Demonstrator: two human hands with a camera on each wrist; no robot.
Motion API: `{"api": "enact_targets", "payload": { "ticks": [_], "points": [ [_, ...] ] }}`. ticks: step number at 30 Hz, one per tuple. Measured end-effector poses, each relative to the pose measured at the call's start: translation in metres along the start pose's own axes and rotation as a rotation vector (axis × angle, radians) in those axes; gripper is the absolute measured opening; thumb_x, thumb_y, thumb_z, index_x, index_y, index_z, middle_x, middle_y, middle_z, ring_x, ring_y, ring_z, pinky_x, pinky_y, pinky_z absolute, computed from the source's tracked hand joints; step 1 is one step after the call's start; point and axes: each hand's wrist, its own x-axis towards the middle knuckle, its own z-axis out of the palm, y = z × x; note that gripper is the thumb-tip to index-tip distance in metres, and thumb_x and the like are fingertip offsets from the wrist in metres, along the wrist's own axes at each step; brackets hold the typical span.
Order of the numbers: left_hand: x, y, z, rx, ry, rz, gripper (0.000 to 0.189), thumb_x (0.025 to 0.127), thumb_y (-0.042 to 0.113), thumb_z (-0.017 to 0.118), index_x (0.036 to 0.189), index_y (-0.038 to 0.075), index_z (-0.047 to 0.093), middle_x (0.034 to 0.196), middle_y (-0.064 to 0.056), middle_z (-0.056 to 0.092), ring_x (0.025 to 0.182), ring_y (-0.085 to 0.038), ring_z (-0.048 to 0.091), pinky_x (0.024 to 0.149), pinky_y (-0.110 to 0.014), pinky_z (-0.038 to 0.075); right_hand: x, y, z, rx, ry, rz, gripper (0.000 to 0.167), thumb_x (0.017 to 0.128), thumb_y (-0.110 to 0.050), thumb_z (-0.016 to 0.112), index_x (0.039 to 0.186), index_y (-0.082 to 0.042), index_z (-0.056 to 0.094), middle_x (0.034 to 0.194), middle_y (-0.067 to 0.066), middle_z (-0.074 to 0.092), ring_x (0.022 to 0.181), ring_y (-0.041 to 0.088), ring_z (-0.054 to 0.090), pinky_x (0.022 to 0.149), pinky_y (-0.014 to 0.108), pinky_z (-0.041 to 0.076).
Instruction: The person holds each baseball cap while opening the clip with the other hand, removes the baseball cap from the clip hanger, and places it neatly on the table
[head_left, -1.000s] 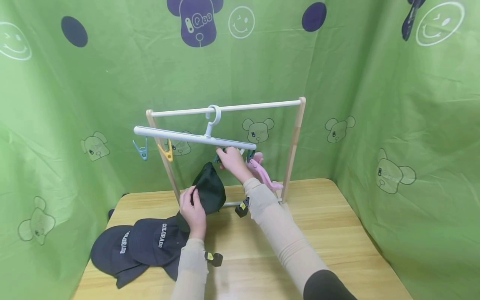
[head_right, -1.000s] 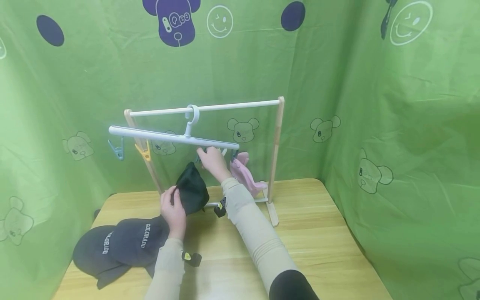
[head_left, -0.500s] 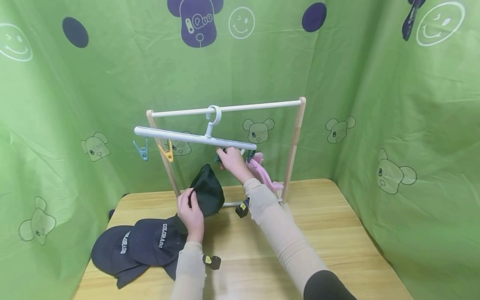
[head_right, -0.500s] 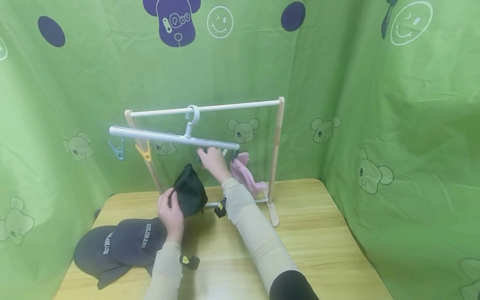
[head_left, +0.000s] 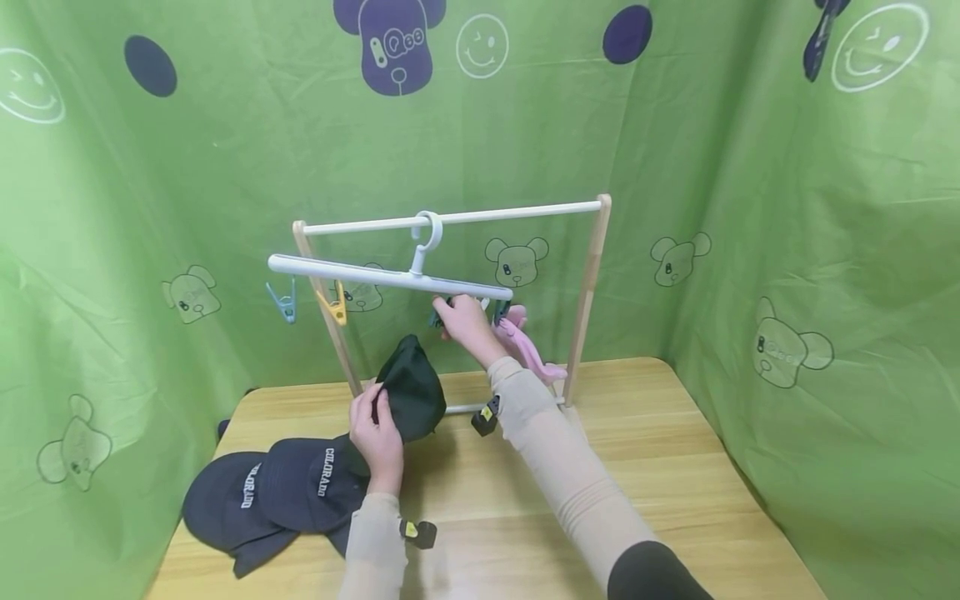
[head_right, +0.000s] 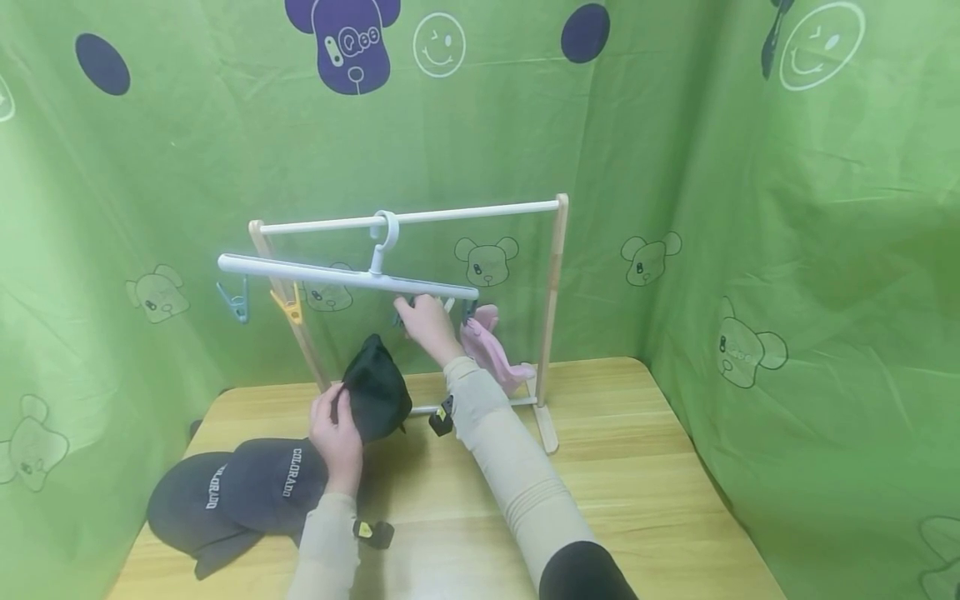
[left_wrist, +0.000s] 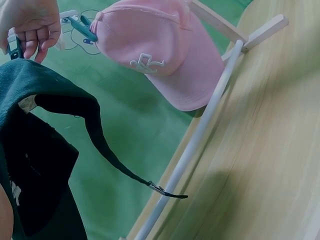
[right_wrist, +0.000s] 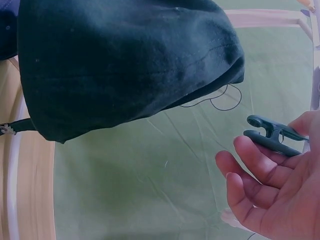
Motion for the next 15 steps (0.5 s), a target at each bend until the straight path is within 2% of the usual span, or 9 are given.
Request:
{"api": "enact_targets", "payload": {
  "ticks": [3, 7, 12, 15],
  "points": [
    [-0.001, -0.005, -0.004, 0.009, -0.015, -0.01, 0.013, 0.091, 0.002, 0.063, 0.1, 0.002, 0.073, 0.105, -0.021, 0.067, 0.102, -0.031, 0.064, 0.091, -0.007, 0.043, 0.0, 0.001, 0.0, -0.005, -0.003, -0.001, 0.039, 0.098, -0.04, 0.048, 0.071, -0.013, 0.057, 0.052, 0.001, 0.058, 0.051, 0.017, 0.059, 0.052, 0.026, 0.042],
    [-0.001, -0.001, -0.01, 0.02, -0.031, -0.019, 0.014, 0.093, 0.007, 0.064, 0.102, 0.005, 0.073, 0.103, -0.016, 0.067, 0.099, -0.025, 0.063, 0.088, -0.01, 0.044, 0.0, 0.001, 0.0, 0.0, -0.001, 0.0, 0.04, 0.098, -0.041, 0.048, 0.072, -0.012, 0.058, 0.053, 0.001, 0.058, 0.051, 0.017, 0.059, 0.052, 0.026, 0.042],
    [0.0, 0.003, -0.015, 0.021, -0.038, -0.015, 0.014, 0.093, 0.008, 0.063, 0.102, 0.004, 0.073, 0.099, -0.016, 0.066, 0.096, -0.029, 0.062, 0.089, -0.011, 0.044, 0.0, 0.0, 0.0, -0.002, -0.005, 0.012, 0.039, 0.098, -0.04, 0.048, 0.074, -0.012, 0.059, 0.054, 0.001, 0.058, 0.051, 0.017, 0.058, 0.052, 0.026, 0.042],
    [0.001, 0.019, -0.016, 0.031, -0.019, -0.01, 0.013, 0.091, 0.001, 0.063, 0.1, 0.0, 0.072, 0.096, -0.019, 0.065, 0.094, -0.031, 0.062, 0.088, -0.011, 0.044, 0.0, -0.001, 0.0, -0.009, -0.01, 0.018, 0.039, 0.098, -0.04, 0.048, 0.074, -0.012, 0.058, 0.054, 0.001, 0.059, 0.052, 0.017, 0.059, 0.052, 0.026, 0.042]
  ]
}}
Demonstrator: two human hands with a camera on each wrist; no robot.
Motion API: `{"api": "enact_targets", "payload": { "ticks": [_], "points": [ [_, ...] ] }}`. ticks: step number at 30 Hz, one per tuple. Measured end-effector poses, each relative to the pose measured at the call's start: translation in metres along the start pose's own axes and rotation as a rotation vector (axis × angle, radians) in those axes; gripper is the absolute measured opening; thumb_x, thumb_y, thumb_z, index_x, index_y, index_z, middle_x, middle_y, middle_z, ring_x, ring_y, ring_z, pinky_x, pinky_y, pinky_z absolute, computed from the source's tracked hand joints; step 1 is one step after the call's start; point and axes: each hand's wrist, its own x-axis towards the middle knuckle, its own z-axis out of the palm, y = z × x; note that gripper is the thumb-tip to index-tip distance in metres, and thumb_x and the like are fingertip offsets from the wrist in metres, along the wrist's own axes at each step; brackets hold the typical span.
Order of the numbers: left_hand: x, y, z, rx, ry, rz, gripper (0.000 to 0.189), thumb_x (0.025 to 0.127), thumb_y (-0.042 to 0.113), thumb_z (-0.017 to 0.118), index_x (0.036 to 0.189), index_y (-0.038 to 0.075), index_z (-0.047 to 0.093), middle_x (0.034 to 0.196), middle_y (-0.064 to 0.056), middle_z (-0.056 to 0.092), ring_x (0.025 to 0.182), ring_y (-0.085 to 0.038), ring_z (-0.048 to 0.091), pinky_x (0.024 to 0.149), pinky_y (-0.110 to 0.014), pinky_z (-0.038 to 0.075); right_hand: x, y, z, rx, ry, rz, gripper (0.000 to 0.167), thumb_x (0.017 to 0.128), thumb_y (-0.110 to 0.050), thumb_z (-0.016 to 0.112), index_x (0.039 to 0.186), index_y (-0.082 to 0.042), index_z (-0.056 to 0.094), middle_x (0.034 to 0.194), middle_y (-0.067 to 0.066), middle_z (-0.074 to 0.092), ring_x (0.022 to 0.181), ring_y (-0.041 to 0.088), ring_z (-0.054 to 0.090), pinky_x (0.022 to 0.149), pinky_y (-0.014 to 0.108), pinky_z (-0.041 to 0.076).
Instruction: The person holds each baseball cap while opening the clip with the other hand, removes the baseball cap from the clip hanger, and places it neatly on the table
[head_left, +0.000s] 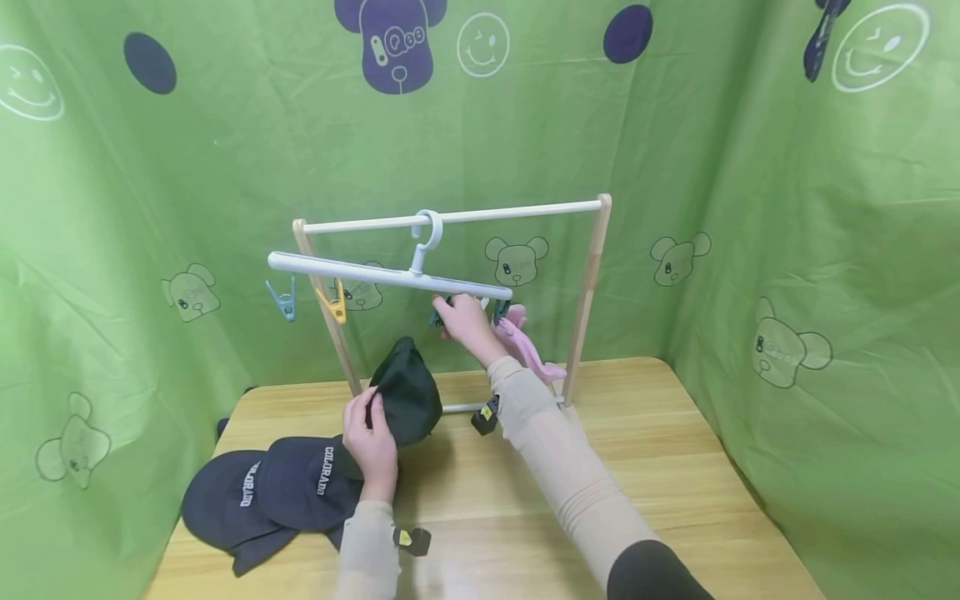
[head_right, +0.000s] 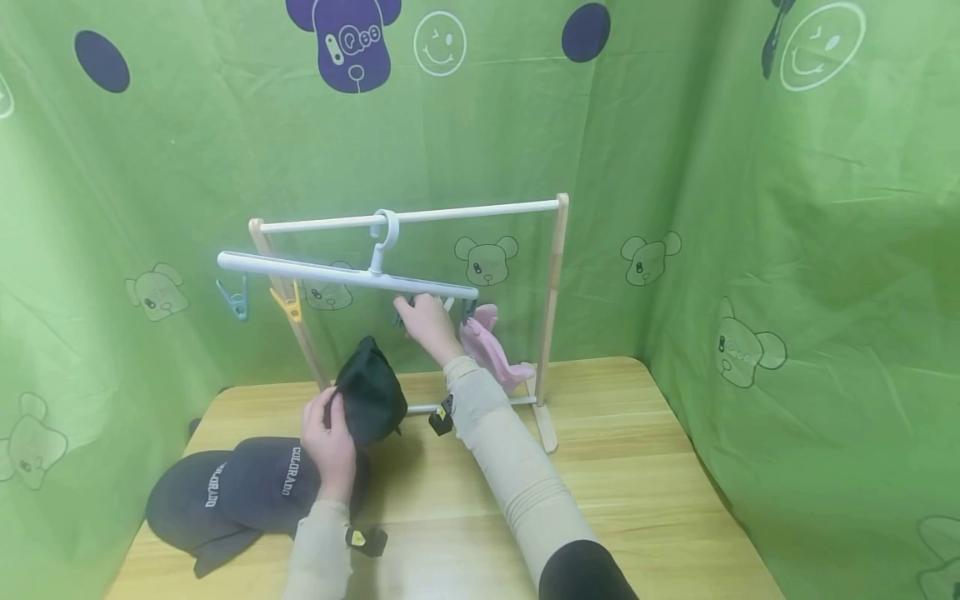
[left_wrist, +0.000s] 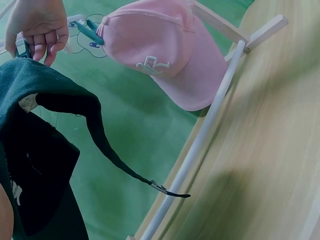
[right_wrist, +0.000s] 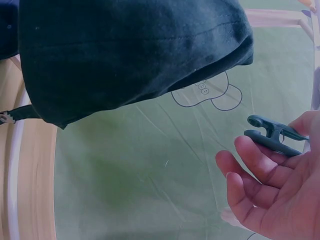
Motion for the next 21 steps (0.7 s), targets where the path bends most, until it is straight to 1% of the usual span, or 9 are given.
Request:
{"api": "enact_targets", "payload": {
  "ticks": [4, 5, 12, 17, 21],
  "points": [
    [0.0, 0.021, -0.003, 0.004, 0.021, 0.013, 0.012, 0.088, -0.009, 0.062, 0.097, -0.007, 0.07, 0.093, -0.024, 0.063, 0.09, -0.031, 0.06, 0.086, -0.01, 0.042, 0.0, 0.001, 0.0, -0.002, 0.0, 0.004, 0.038, 0.098, -0.04, 0.048, 0.072, -0.013, 0.057, 0.054, 0.001, 0.058, 0.051, 0.017, 0.059, 0.051, 0.026, 0.041],
    [0.0, 0.022, -0.004, -0.002, 0.02, 0.024, 0.012, 0.087, -0.009, 0.062, 0.097, -0.007, 0.07, 0.093, -0.024, 0.063, 0.09, -0.031, 0.06, 0.086, -0.009, 0.042, 0.001, 0.001, 0.0, -0.004, 0.003, 0.003, 0.038, 0.098, -0.04, 0.048, 0.072, -0.013, 0.057, 0.054, 0.001, 0.058, 0.051, 0.017, 0.059, 0.051, 0.026, 0.041],
    [-0.001, 0.021, -0.009, 0.001, 0.011, 0.038, 0.012, 0.087, -0.01, 0.062, 0.096, -0.008, 0.07, 0.093, -0.026, 0.064, 0.088, -0.034, 0.059, 0.084, -0.008, 0.041, 0.003, 0.003, 0.003, -0.008, 0.018, -0.004, 0.039, 0.098, -0.041, 0.049, 0.071, -0.013, 0.057, 0.054, 0.001, 0.058, 0.051, 0.017, 0.058, 0.05, 0.026, 0.041],
    [-0.002, 0.021, -0.012, 0.005, 0.021, 0.04, 0.012, 0.087, -0.01, 0.063, 0.096, -0.008, 0.07, 0.093, -0.026, 0.064, 0.087, -0.032, 0.059, 0.084, -0.008, 0.042, 0.004, 0.005, 0.004, -0.007, 0.022, -0.011, 0.04, 0.098, -0.041, 0.049, 0.071, -0.013, 0.057, 0.054, 0.001, 0.059, 0.051, 0.017, 0.059, 0.051, 0.026, 0.042],
    [-0.003, 0.021, -0.016, 0.006, 0.031, 0.053, 0.012, 0.086, -0.011, 0.063, 0.095, -0.008, 0.07, 0.09, -0.025, 0.064, 0.085, -0.029, 0.058, 0.083, -0.008, 0.042, 0.004, 0.006, 0.004, -0.002, 0.02, -0.011, 0.039, 0.098, -0.04, 0.049, 0.071, -0.013, 0.056, 0.054, 0.001, 0.058, 0.051, 0.017, 0.059, 0.051, 0.026, 0.041]
  ]
}}
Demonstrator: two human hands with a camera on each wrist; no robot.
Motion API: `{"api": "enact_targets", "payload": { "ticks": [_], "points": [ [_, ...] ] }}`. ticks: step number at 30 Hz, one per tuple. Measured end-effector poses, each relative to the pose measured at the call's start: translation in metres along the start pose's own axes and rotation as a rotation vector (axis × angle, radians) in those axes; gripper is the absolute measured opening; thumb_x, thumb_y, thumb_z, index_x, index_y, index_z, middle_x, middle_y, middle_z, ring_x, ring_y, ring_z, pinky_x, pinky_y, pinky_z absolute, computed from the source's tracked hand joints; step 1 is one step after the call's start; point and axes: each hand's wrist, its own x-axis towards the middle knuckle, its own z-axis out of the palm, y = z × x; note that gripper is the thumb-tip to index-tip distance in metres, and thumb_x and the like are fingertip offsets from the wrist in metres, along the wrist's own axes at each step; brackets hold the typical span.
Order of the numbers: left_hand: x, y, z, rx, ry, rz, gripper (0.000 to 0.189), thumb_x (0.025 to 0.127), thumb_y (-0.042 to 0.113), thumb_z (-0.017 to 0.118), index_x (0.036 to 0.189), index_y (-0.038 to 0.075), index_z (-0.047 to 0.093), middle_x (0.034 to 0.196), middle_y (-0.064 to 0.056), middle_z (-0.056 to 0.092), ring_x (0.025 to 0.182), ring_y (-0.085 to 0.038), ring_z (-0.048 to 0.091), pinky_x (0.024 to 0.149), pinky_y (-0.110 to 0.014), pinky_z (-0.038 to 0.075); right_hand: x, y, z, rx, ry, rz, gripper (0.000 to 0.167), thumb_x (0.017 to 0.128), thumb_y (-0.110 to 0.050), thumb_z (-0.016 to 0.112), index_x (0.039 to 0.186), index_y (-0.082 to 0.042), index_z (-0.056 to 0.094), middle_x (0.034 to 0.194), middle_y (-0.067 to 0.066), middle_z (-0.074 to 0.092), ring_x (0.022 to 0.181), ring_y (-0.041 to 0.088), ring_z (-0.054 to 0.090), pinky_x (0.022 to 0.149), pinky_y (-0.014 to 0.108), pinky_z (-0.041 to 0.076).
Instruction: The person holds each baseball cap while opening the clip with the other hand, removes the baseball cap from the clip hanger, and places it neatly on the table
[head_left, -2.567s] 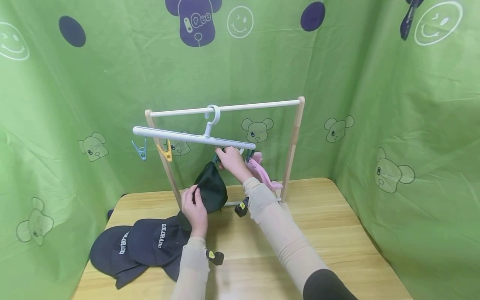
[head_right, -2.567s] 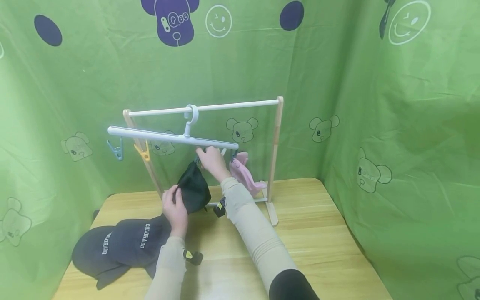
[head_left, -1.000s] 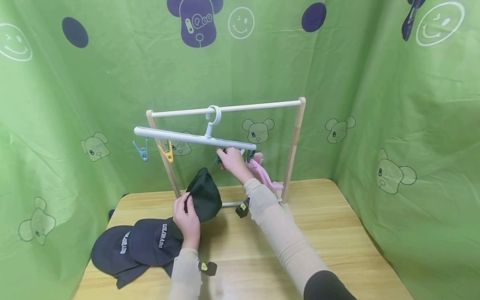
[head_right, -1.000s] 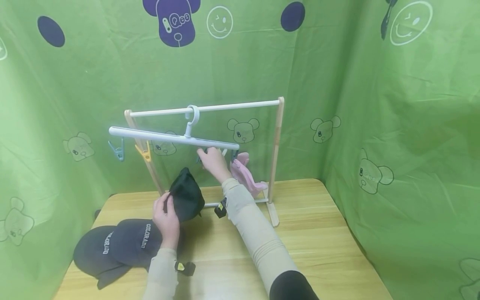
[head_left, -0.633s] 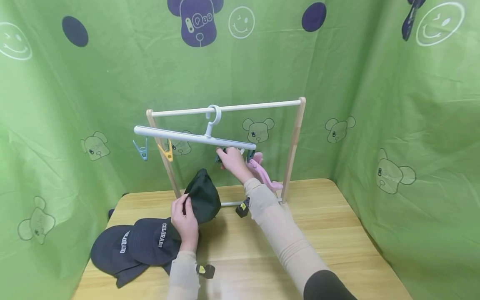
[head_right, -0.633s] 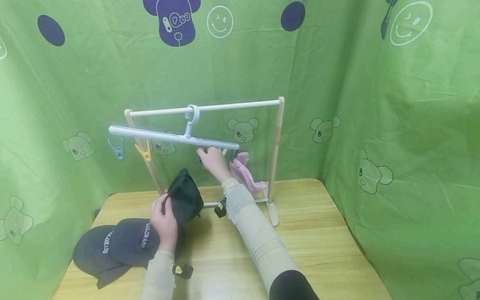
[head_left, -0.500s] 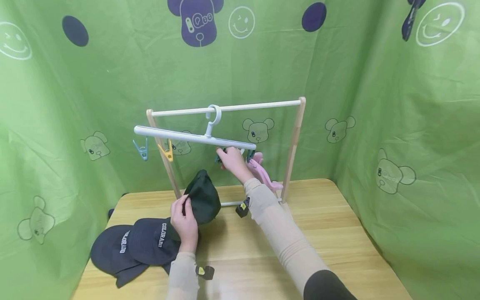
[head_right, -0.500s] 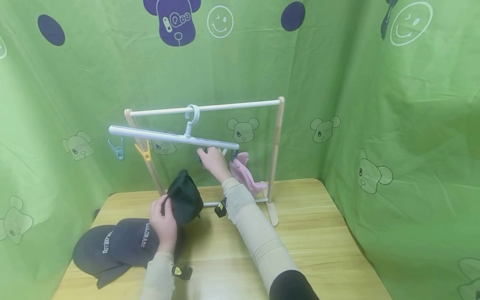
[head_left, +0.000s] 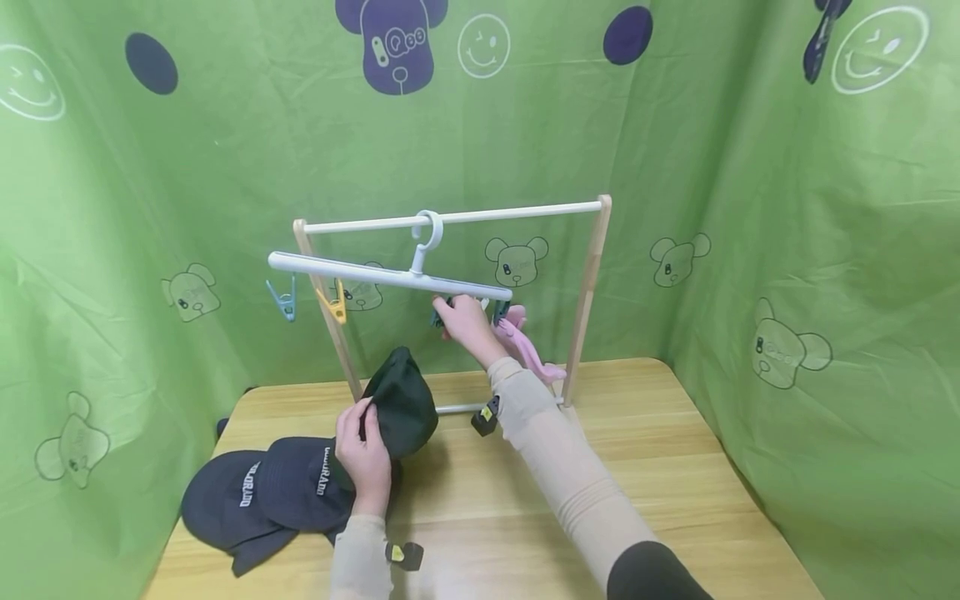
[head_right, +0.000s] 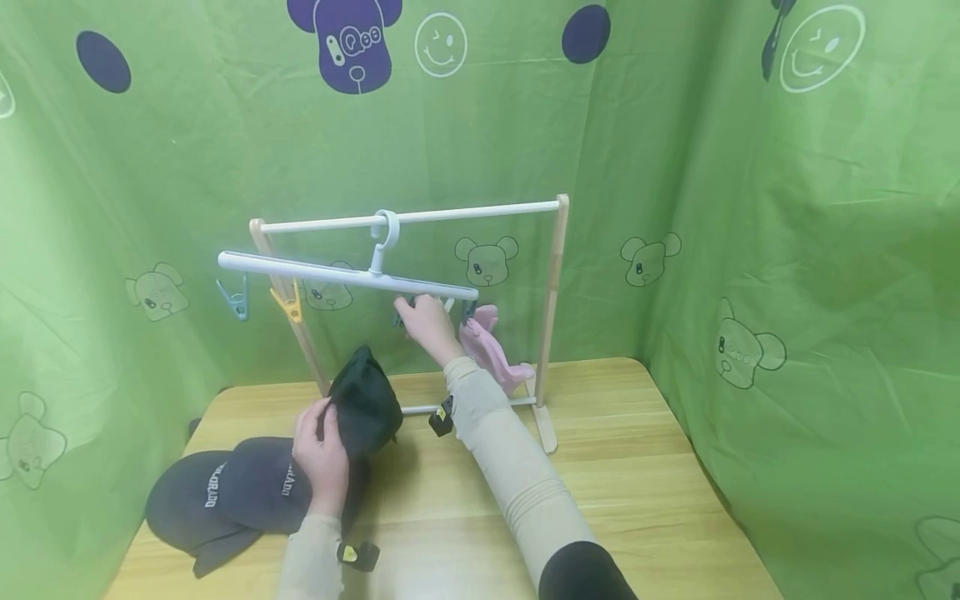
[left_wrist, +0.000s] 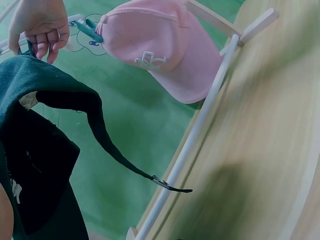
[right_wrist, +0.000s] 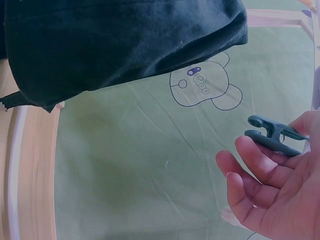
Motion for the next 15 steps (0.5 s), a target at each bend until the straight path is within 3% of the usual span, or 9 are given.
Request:
{"api": "enact_targets", "payload": {
  "ticks": [6, 15],
  "points": [
    [-0.001, 0.0, -0.005, 0.004, -0.002, 0.001, 0.011, 0.087, -0.009, 0.063, 0.095, -0.007, 0.071, 0.091, -0.025, 0.064, 0.086, -0.021, 0.058, 0.085, -0.008, 0.041, -0.001, -0.001, 0.0, 0.009, -0.002, 0.009, 0.038, 0.098, -0.04, 0.048, 0.072, -0.014, 0.056, 0.055, 0.001, 0.058, 0.051, 0.017, 0.058, 0.052, 0.026, 0.041],
    [-0.001, -0.001, -0.013, -0.015, -0.002, 0.011, 0.012, 0.086, -0.012, 0.062, 0.095, -0.009, 0.07, 0.092, -0.028, 0.062, 0.089, -0.022, 0.058, 0.086, -0.007, 0.042, -0.003, -0.002, -0.001, -0.002, -0.004, 0.005, 0.039, 0.098, -0.042, 0.048, 0.073, -0.013, 0.057, 0.055, 0.001, 0.058, 0.051, 0.017, 0.058, 0.052, 0.026, 0.042]
  ]
}}
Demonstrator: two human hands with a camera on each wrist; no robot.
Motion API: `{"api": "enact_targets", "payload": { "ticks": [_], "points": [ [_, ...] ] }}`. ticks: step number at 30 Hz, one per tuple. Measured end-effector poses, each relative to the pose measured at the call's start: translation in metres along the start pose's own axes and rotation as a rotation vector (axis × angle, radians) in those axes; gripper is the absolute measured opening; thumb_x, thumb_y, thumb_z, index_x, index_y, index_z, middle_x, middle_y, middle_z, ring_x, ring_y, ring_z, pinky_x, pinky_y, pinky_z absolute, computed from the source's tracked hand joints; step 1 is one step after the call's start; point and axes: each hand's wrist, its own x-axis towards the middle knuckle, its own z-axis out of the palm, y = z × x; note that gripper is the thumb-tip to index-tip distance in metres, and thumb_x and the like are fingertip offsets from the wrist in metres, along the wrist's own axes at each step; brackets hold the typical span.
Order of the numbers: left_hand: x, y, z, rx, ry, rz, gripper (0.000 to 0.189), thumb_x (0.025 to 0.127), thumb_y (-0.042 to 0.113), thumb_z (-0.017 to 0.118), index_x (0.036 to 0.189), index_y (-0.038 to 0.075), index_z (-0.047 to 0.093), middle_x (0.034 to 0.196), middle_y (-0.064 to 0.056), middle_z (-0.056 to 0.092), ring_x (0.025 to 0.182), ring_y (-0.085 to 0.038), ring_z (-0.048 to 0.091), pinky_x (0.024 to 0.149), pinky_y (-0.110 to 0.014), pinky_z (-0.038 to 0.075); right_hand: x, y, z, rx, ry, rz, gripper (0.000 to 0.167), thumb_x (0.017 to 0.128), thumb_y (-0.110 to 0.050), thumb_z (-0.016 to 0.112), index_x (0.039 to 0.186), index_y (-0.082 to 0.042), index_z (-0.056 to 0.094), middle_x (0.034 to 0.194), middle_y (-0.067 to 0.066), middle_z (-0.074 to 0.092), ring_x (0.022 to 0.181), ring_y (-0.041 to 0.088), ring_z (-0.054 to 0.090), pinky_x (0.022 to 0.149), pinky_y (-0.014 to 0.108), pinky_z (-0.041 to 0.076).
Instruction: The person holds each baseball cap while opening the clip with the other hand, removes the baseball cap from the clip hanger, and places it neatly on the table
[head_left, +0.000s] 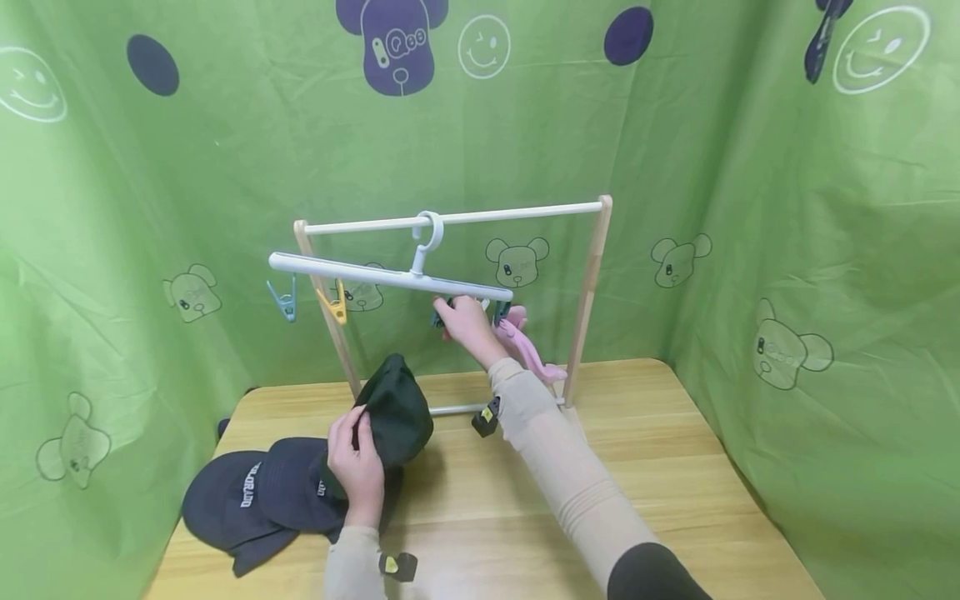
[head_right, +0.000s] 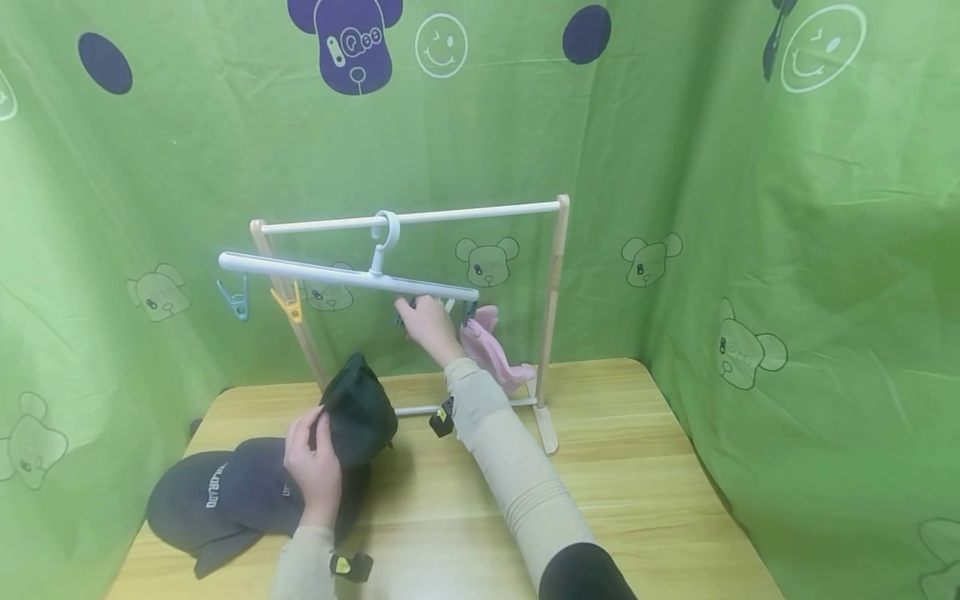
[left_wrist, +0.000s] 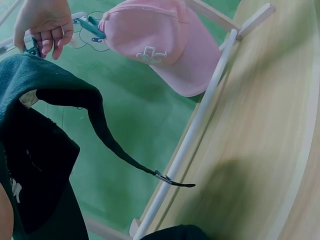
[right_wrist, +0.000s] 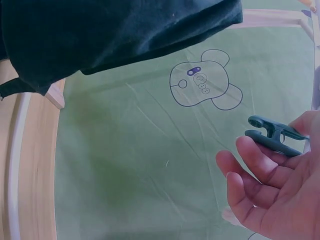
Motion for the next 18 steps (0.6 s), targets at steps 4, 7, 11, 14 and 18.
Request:
{"api": "enact_targets", "payload": {
  "ticks": [4, 7, 11, 14, 18],
  "points": [
    [-0.001, -0.003, -0.004, 0.012, 0.001, 0.018, 0.012, 0.086, -0.012, 0.062, 0.095, -0.009, 0.07, 0.091, -0.028, 0.062, 0.089, -0.025, 0.057, 0.086, -0.006, 0.041, 0.0, 0.0, -0.001, -0.001, -0.006, 0.001, 0.04, 0.098, -0.043, 0.047, 0.073, -0.013, 0.056, 0.055, 0.001, 0.058, 0.051, 0.017, 0.058, 0.052, 0.026, 0.041],
    [-0.002, -0.005, -0.007, 0.016, 0.0, 0.036, 0.013, 0.086, -0.013, 0.062, 0.094, -0.009, 0.07, 0.09, -0.027, 0.062, 0.088, -0.027, 0.056, 0.086, -0.006, 0.041, -0.001, 0.0, -0.001, 0.002, -0.01, 0.001, 0.04, 0.098, -0.043, 0.047, 0.072, -0.013, 0.056, 0.054, 0.001, 0.058, 0.051, 0.017, 0.058, 0.052, 0.026, 0.041],
    [-0.002, -0.006, -0.011, 0.006, -0.005, 0.051, 0.013, 0.084, -0.015, 0.062, 0.093, -0.01, 0.069, 0.089, -0.028, 0.061, 0.087, -0.027, 0.056, 0.085, -0.006, 0.041, -0.001, 0.001, -0.001, 0.005, -0.008, -0.004, 0.04, 0.098, -0.042, 0.048, 0.071, -0.013, 0.055, 0.054, 0.002, 0.058, 0.051, 0.017, 0.058, 0.051, 0.026, 0.041],
    [-0.003, -0.005, -0.013, 0.008, -0.009, 0.06, 0.013, 0.084, -0.015, 0.062, 0.093, -0.01, 0.069, 0.088, -0.028, 0.062, 0.087, -0.028, 0.056, 0.085, -0.006, 0.041, 0.0, 0.001, -0.001, 0.001, -0.006, -0.006, 0.04, 0.098, -0.042, 0.048, 0.071, -0.013, 0.055, 0.053, 0.002, 0.058, 0.05, 0.017, 0.058, 0.05, 0.026, 0.041],
    [-0.004, -0.007, -0.014, 0.016, -0.018, 0.072, 0.013, 0.084, -0.016, 0.062, 0.093, -0.01, 0.069, 0.088, -0.028, 0.062, 0.087, -0.028, 0.056, 0.086, -0.005, 0.041, 0.0, 0.001, -0.001, 0.002, -0.017, 0.0, 0.04, 0.098, -0.044, 0.047, 0.072, -0.014, 0.055, 0.054, 0.001, 0.057, 0.051, 0.017, 0.057, 0.051, 0.026, 0.04]
  ]
}}
